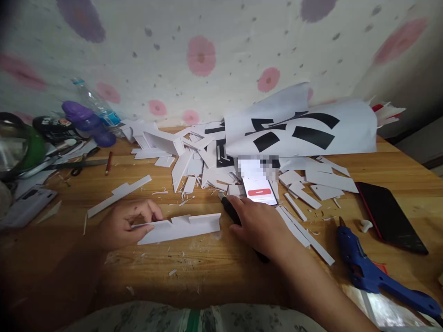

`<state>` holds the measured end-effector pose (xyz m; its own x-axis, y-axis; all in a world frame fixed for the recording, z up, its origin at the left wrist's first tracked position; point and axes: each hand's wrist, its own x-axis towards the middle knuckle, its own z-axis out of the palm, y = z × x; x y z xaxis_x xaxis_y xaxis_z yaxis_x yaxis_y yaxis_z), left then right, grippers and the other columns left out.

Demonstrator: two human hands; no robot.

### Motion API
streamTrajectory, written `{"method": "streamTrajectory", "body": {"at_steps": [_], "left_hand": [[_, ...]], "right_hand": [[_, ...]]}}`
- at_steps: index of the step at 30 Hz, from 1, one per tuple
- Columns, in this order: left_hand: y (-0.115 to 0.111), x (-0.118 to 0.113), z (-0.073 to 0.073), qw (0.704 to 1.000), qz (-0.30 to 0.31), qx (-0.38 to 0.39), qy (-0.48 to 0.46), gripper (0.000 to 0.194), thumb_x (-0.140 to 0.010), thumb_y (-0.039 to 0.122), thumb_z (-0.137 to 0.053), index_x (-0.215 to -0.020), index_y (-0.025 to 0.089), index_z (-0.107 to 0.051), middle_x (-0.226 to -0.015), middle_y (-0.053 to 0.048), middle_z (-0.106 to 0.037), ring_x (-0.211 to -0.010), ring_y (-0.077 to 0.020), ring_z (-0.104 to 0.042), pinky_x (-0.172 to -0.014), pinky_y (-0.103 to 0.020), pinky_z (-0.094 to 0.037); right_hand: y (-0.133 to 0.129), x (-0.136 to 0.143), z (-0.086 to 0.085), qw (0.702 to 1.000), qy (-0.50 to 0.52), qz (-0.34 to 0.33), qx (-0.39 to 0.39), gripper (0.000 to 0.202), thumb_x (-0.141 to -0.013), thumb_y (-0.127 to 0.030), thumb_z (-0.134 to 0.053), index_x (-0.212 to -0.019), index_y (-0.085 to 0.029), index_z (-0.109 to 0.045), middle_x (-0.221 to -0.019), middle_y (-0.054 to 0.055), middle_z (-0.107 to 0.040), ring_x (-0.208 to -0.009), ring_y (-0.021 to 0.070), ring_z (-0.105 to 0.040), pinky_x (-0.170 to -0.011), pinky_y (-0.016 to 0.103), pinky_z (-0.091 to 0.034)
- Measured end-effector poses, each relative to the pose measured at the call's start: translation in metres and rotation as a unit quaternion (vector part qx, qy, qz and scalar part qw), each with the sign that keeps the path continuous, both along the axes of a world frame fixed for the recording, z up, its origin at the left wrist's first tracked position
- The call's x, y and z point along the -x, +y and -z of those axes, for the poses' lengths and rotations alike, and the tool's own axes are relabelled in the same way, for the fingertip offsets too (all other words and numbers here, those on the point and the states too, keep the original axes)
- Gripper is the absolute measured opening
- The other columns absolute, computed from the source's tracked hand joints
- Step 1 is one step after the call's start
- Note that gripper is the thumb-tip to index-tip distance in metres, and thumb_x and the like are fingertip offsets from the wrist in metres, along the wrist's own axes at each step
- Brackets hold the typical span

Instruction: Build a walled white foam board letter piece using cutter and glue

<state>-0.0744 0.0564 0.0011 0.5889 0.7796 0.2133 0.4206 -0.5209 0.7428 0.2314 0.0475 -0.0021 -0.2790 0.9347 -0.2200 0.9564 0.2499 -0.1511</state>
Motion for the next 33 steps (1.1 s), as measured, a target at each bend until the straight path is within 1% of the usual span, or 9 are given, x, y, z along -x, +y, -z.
{"method": "streamTrajectory", "body": {"at_steps": [4, 8, 12, 15, 18, 21, 27, 30, 33], "left_hand": [[0.0, 0.0, 0.002, 1.0, 0.025, -0.005, -0.003, 0.015, -0.076, 0.009, -0.055, -0.067, 0.019, -0.047, -0.085, -0.004, -0.068, -0.077, -0.0146, -0.064, -0.068, -0.027, -0.048], [0.0, 0.003, 0.004, 0.999, 0.048, 0.015, 0.002, 0.016, -0.073, 0.006, -0.056, -0.067, 0.018, -0.047, -0.086, -0.004, -0.067, -0.079, -0.0143, -0.063, -0.069, -0.026, -0.047], [0.0, 0.007, 0.002, 0.996, 0.074, 0.053, 0.024, 0.014, -0.072, 0.007, -0.059, -0.069, 0.017, -0.05, -0.09, -0.004, -0.067, -0.081, -0.014, -0.063, -0.07, -0.026, -0.047], [0.003, 0.012, -0.001, 0.991, 0.103, 0.081, 0.04, 0.005, -0.077, 0.015, -0.062, -0.079, 0.017, -0.058, -0.093, -0.005, -0.067, -0.083, -0.0148, -0.063, -0.075, -0.028, -0.047], [0.006, 0.017, -0.003, 0.992, 0.079, 0.09, 0.051, 0.009, -0.083, 0.022, -0.057, -0.088, 0.016, -0.062, -0.09, -0.005, -0.068, -0.082, -0.0153, -0.062, -0.075, -0.029, -0.047], [0.008, 0.019, -0.002, 0.992, 0.034, 0.104, 0.065, 0.014, -0.087, 0.025, -0.052, -0.087, 0.016, -0.063, -0.086, -0.005, -0.068, -0.079, -0.0148, -0.062, -0.072, -0.028, -0.047], [0.008, 0.017, 0.0, 0.984, 0.047, 0.147, 0.089, 0.019, -0.087, 0.03, -0.052, -0.09, 0.017, -0.065, -0.089, -0.004, -0.069, -0.081, -0.0151, -0.063, -0.07, -0.026, -0.046], [0.009, 0.016, -0.001, 0.979, 0.004, 0.17, 0.112, 0.022, -0.089, 0.035, -0.05, -0.091, 0.018, -0.065, -0.089, -0.003, -0.07, -0.081, -0.0155, -0.063, -0.071, -0.027, -0.046], [0.01, 0.017, -0.001, 0.97, -0.026, 0.227, 0.077, 0.025, -0.087, 0.039, -0.052, -0.095, 0.018, -0.063, -0.094, -0.004, -0.07, -0.084, -0.0168, -0.064, -0.073, -0.028, -0.048]], "right_hand": [[-0.006, 0.0, 0.001, 0.989, 0.119, -0.044, -0.078, 0.037, -0.079, -0.033, -0.06, -0.115, -0.024, -0.06, -0.096, 0.005, -0.067, -0.076, 0.0203, -0.064, -0.064, 0.03, -0.048], [-0.01, 0.009, 0.0, 0.965, 0.217, -0.139, -0.056, 0.018, -0.086, -0.022, -0.054, -0.101, -0.024, -0.063, -0.097, 0.005, -0.063, -0.078, 0.0149, -0.062, -0.067, 0.026, -0.048], [-0.009, 0.016, -0.002, 0.955, 0.239, -0.169, -0.045, 0.022, -0.092, -0.02, -0.044, -0.093, -0.024, -0.066, -0.095, 0.005, -0.063, -0.08, 0.0146, -0.061, -0.069, 0.026, -0.048], [-0.007, 0.017, 0.0, 0.952, 0.25, -0.17, -0.054, 0.023, -0.093, -0.02, -0.043, -0.093, -0.022, -0.066, -0.094, 0.005, -0.062, -0.08, 0.0143, -0.061, -0.069, 0.026, -0.048], [-0.007, 0.016, 0.003, 0.95, 0.254, -0.165, -0.073, 0.021, -0.093, -0.022, -0.044, -0.093, -0.021, -0.065, -0.093, 0.006, -0.062, -0.079, 0.0142, -0.061, -0.069, 0.026, -0.048], [-0.006, 0.016, 0.006, 0.949, 0.252, -0.169, -0.08, 0.02, -0.093, -0.023, -0.045, -0.094, -0.021, -0.065, -0.092, 0.006, -0.062, -0.08, 0.0142, -0.061, -0.07, 0.026, -0.049], [-0.005, 0.017, 0.008, 0.96, 0.206, -0.173, -0.074, 0.02, -0.091, -0.025, -0.046, -0.096, -0.022, -0.065, -0.095, 0.006, -0.063, -0.081, 0.016, -0.062, -0.07, 0.028, -0.05], [-0.005, 0.015, 0.009, 0.958, 0.213, -0.181, -0.066, 0.024, -0.092, -0.023, -0.043, -0.091, -0.022, -0.067, -0.093, 0.006, -0.064, -0.077, 0.0151, -0.062, -0.067, 0.027, -0.051], [-0.006, 0.012, 0.011, 0.946, 0.241, -0.195, -0.098, 0.024, -0.091, -0.017, -0.043, -0.097, -0.024, -0.066, -0.099, 0.006, -0.064, -0.08, 0.0139, -0.064, -0.067, 0.025, -0.051]]}}
